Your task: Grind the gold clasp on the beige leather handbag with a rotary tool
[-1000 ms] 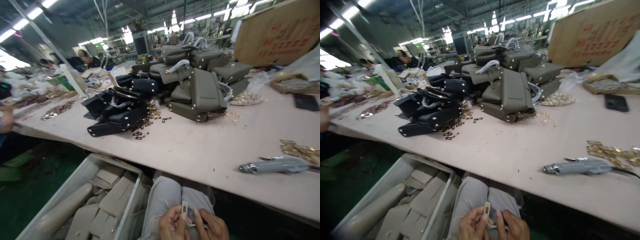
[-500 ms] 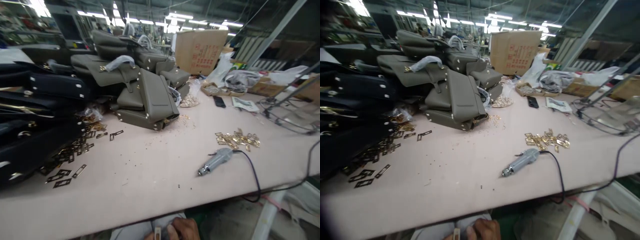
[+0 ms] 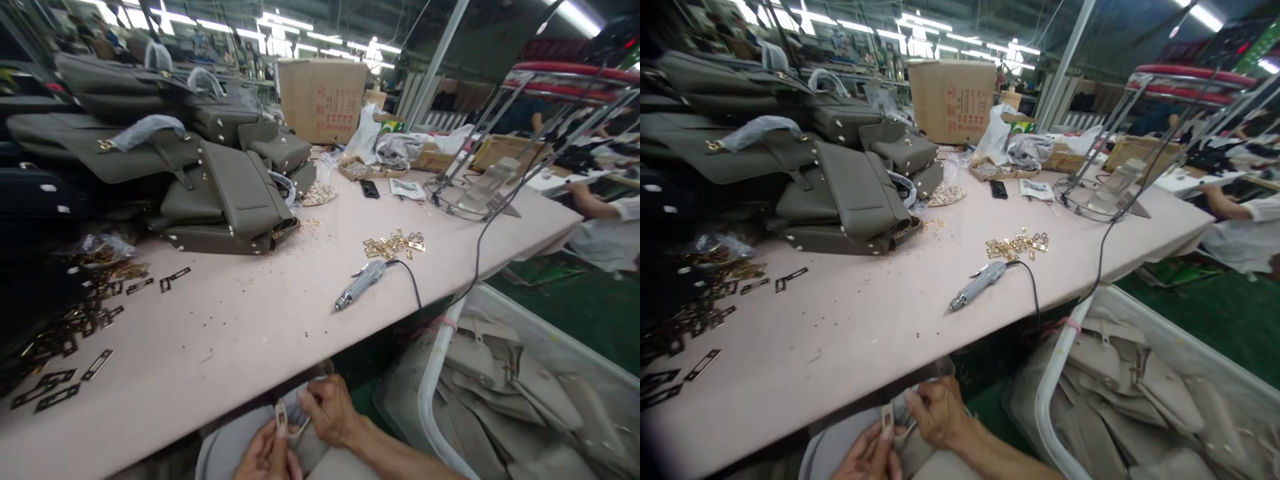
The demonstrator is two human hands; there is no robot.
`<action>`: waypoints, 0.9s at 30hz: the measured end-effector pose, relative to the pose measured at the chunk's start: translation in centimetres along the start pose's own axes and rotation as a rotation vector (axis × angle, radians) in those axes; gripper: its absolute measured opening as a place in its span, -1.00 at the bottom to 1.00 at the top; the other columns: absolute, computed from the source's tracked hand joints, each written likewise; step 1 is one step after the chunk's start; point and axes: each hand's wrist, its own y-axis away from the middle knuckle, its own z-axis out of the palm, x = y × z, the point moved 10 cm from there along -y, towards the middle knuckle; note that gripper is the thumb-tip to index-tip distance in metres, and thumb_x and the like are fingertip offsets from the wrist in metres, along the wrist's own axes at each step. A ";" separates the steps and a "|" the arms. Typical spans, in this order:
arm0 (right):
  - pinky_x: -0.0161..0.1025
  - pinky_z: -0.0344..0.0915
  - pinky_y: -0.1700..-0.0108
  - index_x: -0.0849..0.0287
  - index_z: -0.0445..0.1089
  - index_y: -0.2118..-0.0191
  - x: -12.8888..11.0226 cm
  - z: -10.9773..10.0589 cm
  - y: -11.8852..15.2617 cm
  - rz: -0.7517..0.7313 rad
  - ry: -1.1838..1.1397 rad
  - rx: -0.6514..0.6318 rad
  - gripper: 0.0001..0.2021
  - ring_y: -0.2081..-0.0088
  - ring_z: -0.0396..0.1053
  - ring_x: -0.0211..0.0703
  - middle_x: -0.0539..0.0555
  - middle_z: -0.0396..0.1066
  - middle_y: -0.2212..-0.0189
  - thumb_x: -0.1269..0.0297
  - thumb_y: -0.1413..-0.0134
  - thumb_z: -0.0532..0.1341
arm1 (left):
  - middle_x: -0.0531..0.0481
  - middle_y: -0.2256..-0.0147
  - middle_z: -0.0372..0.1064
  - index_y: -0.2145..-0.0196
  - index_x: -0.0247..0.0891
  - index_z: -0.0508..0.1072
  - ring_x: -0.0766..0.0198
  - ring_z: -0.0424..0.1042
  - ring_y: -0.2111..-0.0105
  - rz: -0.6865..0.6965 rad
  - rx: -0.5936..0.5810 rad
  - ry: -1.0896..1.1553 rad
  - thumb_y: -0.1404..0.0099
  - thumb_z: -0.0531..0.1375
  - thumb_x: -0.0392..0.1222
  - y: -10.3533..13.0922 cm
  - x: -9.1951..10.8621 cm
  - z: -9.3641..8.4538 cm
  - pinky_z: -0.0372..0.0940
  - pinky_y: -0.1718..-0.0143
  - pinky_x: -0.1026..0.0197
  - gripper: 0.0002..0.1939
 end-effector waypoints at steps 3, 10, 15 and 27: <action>-0.26 0.13 0.49 0.15 0.34 0.55 0.2 -0.3 -0.3 0.154 -0.216 -0.240 -0.29 0.58 0.25 -0.15 0.01 0.24 0.65 -0.19 -0.52 -0.14 | -0.10 0.47 0.52 0.26 -0.36 0.55 0.35 0.25 0.76 0.073 -0.021 0.018 -0.11 0.48 0.29 2.1 2.5 0.7 0.11 0.76 0.36 -0.39; -0.21 0.20 0.27 0.17 0.43 0.30 -3.6 -4.7 -1.4 -0.008 -0.122 -0.190 -0.52 0.35 0.37 -0.05 0.11 0.42 0.41 -0.08 -0.52 0.01 | -0.19 0.40 0.55 0.22 -0.40 0.53 0.35 0.27 0.75 0.105 -0.036 0.061 -0.25 0.37 0.23 4.5 3.2 0.7 0.10 0.78 0.35 -0.46; -0.25 0.20 0.31 0.16 0.48 0.24 -7.4 -4.0 -1.2 -0.073 -0.296 -0.303 -0.69 0.38 0.37 -0.11 0.06 0.44 0.40 0.04 -0.42 0.17 | -0.17 0.45 0.53 0.21 -0.38 0.55 0.26 0.40 0.65 0.172 -0.037 0.025 -0.28 0.36 0.18 5.6 3.3 0.8 0.16 0.72 0.36 -0.52; -0.30 0.13 0.52 0.18 0.46 0.37 -4.8 -0.7 -0.9 0.133 -0.525 -0.421 -0.65 0.54 0.25 -0.18 0.02 0.39 0.54 0.00 -0.26 0.20 | -0.04 0.61 0.44 0.06 -0.50 0.52 0.33 0.29 0.75 0.158 -0.232 0.056 -0.35 0.24 0.09 5.1 3.5 1.8 0.15 0.68 0.37 -0.50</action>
